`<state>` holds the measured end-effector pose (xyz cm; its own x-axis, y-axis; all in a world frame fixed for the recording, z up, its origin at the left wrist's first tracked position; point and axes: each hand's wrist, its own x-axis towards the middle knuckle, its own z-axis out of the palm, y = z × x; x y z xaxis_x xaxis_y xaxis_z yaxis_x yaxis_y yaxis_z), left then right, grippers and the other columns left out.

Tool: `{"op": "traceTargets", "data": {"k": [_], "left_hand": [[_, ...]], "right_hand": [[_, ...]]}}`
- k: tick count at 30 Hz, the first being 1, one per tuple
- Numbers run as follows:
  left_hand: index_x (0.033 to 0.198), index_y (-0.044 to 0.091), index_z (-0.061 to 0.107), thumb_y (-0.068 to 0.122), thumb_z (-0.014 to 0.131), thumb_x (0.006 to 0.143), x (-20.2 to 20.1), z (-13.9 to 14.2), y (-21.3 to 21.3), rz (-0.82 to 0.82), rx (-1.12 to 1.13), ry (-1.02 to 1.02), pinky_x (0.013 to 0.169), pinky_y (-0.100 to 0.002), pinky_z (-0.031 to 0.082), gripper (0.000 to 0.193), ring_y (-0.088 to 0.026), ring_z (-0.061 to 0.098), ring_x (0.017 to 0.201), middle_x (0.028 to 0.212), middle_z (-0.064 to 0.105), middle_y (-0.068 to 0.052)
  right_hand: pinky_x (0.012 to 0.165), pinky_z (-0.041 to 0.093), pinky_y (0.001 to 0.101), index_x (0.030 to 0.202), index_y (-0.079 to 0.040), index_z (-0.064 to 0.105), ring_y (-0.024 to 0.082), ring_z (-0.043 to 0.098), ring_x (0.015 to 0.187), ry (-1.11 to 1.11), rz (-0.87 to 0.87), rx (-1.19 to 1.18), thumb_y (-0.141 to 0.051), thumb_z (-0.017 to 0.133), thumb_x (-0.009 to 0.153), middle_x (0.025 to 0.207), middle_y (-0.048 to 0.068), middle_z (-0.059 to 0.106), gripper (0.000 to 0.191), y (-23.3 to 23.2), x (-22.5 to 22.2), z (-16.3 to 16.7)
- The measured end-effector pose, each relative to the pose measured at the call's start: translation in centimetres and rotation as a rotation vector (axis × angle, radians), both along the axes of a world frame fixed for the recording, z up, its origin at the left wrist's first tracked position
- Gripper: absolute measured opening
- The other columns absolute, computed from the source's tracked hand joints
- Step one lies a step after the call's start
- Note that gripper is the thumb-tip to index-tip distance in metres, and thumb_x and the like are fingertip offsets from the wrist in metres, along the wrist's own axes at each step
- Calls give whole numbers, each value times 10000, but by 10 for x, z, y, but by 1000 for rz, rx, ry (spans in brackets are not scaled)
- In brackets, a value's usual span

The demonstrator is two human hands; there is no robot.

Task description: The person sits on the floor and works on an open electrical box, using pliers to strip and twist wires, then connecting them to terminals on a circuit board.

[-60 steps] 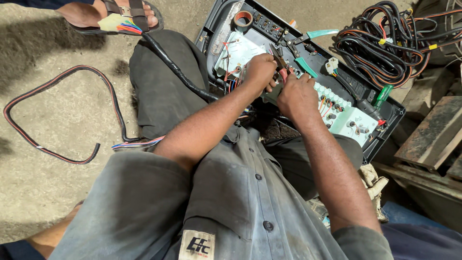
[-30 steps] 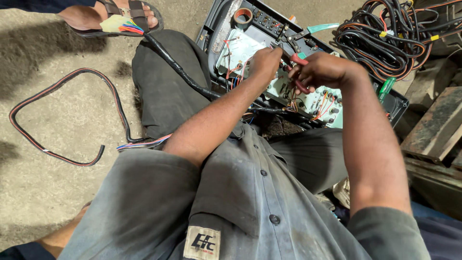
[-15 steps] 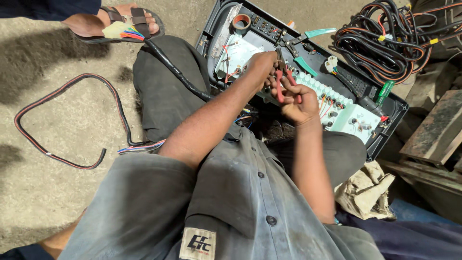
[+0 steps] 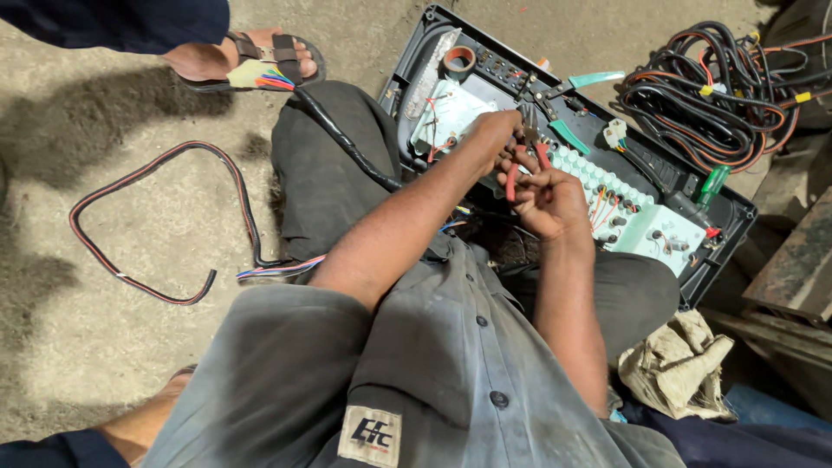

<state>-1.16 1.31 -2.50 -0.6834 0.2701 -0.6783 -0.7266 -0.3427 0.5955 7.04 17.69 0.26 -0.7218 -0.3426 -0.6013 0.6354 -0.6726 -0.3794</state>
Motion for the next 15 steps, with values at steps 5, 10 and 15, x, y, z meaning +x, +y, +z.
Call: {"op": "traceTargets", "data": {"k": [5,10,15], "left_hand": [[980,-62,577,225,588,813,-6,-2,-4,-34,59,-62,419,-423,545,332,-350,682,557,749,630,-187],[1098,-45,604,183,578,960,-7,-9,-9,-104,133,13,470,-392,594,268,-295,707,596,837,685,-195],[1143,26,587,159,562,977,-2,-4,-25,-257,-161,219,432,-409,562,215,-279,674,526,841,706,-196]], "right_hand": [[693,593,332,1021,-60,621,244,644,823,299,-614,518,-386,521,1012,941,123,664,342,107,8,125],[759,559,316,1199,-9,629,212,624,888,630,-226,1061,83,447,835,1090,144,649,417,159,52,130],[711,579,311,1178,28,658,186,655,874,294,-85,1037,81,512,710,1056,94,672,494,74,74,63]]}}
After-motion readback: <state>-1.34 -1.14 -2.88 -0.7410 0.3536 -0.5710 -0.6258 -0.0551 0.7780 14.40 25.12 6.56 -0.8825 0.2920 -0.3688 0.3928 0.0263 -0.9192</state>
